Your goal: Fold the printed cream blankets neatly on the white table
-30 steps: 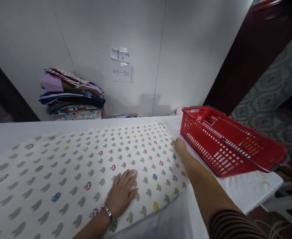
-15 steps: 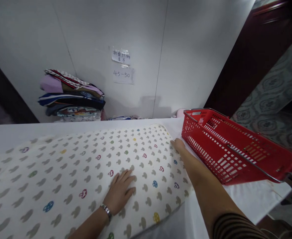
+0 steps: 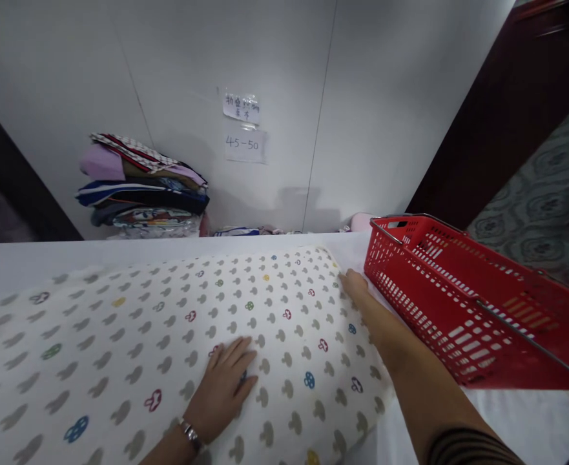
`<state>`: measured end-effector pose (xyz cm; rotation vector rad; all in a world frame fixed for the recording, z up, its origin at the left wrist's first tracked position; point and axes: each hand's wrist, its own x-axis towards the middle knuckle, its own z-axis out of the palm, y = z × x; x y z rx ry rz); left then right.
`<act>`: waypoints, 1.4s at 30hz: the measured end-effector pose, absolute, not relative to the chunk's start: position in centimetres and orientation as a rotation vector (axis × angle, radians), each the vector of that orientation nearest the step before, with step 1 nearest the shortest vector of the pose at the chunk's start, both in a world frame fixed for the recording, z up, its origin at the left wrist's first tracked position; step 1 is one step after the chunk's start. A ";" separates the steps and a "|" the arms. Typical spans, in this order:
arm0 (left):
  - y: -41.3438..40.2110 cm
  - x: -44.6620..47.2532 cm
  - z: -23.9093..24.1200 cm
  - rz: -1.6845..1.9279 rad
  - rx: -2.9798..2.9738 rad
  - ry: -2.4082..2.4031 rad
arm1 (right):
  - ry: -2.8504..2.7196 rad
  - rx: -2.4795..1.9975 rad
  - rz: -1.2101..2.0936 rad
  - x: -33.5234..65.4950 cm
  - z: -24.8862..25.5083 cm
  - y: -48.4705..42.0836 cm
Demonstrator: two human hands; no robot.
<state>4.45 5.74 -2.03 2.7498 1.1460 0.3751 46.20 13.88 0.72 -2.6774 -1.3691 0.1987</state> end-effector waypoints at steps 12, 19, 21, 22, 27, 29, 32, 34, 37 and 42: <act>7.0 4.0 -2.8 0.424 2.827 1.091 | -1.375 -2.748 0.189 47.5 0.0 18.2; 6.7 4.1 -2.9 0.551 2.916 1.093 | -1.490 -2.728 0.081 47.1 -0.2 19.5; 6.6 4.1 -2.9 0.559 2.932 1.088 | -1.514 -2.727 0.055 47.0 -0.4 19.9; 6.5 4.0 -2.8 0.558 2.935 1.086 | -1.521 -2.730 0.044 47.0 -0.5 20.1; 6.4 3.9 -2.8 0.546 2.912 1.087 | -1.545 -2.755 -0.004 47.2 -0.6 20.4; 6.3 3.9 -2.7 0.554 2.885 1.085 | -1.557 -2.761 -0.019 47.2 -0.3 20.3; 6.5 3.8 -2.4 0.573 2.839 1.083 | -1.566 -2.753 -0.086 46.3 0.4 20.0; 7.0 3.6 -2.2 0.595 2.828 1.101 | -1.624 -2.661 -0.171 44.6 0.5 19.7; 8.8 3.0 -1.9 0.597 2.837 1.189 | -1.863 -2.353 -0.154 41.1 0.0 18.5; 12.4 1.1 -2.2 0.448 2.779 1.507 | -2.150 -2.166 0.198 37.6 -1.6 16.5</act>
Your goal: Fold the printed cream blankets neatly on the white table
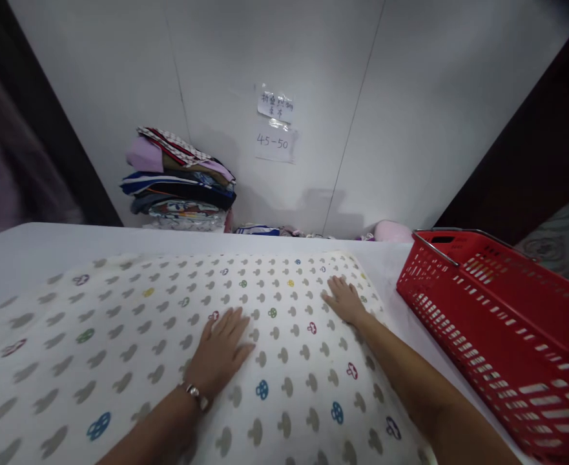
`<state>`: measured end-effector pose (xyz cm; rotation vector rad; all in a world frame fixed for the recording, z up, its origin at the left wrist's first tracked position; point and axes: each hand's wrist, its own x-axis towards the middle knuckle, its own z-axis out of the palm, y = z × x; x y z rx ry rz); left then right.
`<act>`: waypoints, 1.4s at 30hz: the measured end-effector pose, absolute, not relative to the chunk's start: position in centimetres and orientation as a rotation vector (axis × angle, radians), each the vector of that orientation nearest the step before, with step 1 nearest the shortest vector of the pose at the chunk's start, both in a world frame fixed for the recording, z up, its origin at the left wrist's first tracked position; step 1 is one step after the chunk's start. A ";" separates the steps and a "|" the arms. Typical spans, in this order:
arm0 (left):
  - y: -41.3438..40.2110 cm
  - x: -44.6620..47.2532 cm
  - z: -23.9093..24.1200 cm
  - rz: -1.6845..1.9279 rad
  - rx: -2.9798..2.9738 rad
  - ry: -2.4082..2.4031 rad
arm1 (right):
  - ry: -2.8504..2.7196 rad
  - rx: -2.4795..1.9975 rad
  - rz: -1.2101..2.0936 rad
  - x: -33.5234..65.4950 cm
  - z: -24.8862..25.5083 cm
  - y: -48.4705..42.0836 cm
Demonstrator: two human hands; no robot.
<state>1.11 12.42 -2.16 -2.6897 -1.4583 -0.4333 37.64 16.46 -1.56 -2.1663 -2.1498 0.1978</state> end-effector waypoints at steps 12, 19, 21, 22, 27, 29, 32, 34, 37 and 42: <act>12.9 0.3 -3.0 -0.322 -2.647 -1.520 | -2.091 -2.291 0.309 38.0 -1.2 19.1; 12.8 0.3 -3.1 -0.345 -2.628 -1.482 | -2.111 -2.266 0.190 34.8 -0.8 22.4; 12.7 0.3 -3.0 -0.339 -2.629 -1.487 | -2.177 -2.185 0.194 33.5 -0.9 23.7; 12.7 0.3 -3.0 -0.339 -2.631 -1.486 | -2.197 -2.166 0.215 33.0 -1.0 24.3; 12.6 0.3 -3.1 -0.383 -2.639 -1.456 | -2.152 -2.228 0.263 31.4 -1.6 27.0; 12.5 0.3 -3.1 -0.388 -2.636 -1.458 | -2.158 -2.199 0.203 31.0 -1.7 27.6; 12.5 0.3 -3.2 -0.395 -2.631 -1.459 | -2.178 -2.176 0.167 30.3 -1.9 28.3; 12.5 0.2 -3.3 -0.406 -2.629 -1.450 | -2.145 -2.195 0.167 30.1 -1.8 28.6; 12.6 0.0 -3.6 -0.423 -2.623 -1.431 | -2.080 -2.223 0.167 30.6 -1.6 29.0; 12.7 0.0 -3.9 -0.421 -2.631 -1.452 | -1.952 -2.285 0.147 33.7 -1.6 28.8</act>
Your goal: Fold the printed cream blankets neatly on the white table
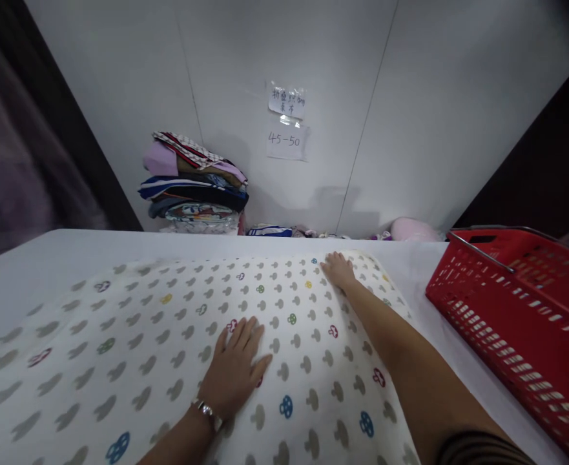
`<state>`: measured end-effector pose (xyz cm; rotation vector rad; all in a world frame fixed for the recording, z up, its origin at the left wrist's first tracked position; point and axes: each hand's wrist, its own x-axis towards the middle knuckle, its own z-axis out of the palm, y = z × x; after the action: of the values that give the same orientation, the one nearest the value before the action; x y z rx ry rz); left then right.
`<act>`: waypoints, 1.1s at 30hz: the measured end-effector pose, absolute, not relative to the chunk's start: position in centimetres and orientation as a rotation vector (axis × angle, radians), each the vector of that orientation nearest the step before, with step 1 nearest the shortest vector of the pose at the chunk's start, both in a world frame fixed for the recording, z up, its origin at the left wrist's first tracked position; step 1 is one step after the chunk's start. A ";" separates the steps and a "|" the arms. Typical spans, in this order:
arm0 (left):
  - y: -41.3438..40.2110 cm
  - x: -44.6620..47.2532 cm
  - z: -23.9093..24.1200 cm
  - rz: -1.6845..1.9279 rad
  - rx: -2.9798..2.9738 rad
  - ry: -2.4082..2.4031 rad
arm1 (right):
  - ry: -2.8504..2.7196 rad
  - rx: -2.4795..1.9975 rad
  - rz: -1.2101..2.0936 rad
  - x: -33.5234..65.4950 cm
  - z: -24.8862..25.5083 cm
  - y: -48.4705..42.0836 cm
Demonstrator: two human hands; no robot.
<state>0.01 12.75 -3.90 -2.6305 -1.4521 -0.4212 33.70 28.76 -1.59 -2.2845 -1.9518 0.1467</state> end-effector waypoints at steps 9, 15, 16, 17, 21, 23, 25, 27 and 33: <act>13.0 -0.1 -4.3 -0.482 -2.605 -1.410 | -1.844 -2.349 -0.052 40.3 -0.9 29.3; 13.0 -0.3 -4.3 -0.418 -2.577 -1.388 | -1.908 -2.379 0.000 40.7 0.0 31.5; 13.0 -0.3 -4.4 -0.415 -2.575 -1.385 | -1.920 -2.380 -0.002 40.6 0.0 31.7; 13.0 -0.3 -4.4 -0.415 -2.573 -1.377 | -1.927 -2.386 -0.005 40.4 0.0 31.9; 13.0 -0.4 -4.6 -0.444 -2.565 -1.366 | -1.948 -2.418 -0.020 40.1 -0.1 32.2; 13.0 -0.4 -4.7 -0.460 -2.571 -1.375 | -1.963 -2.428 -0.026 40.1 -0.1 32.3; 13.0 -0.4 -4.6 -0.452 -2.570 -1.376 | -1.972 -2.445 -0.031 40.1 -0.1 32.4; 13.0 -0.4 -4.5 -0.423 -2.559 -1.367 | -1.980 -2.465 -0.039 40.1 0.0 32.7; 12.9 -0.3 -4.2 -0.365 -2.550 -1.365 | -1.994 -2.509 -0.074 40.2 0.1 33.2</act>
<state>-0.27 12.94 -4.15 -2.5502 -1.3649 -0.3649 40.16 33.21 0.10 -2.5087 -1.9938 -0.0743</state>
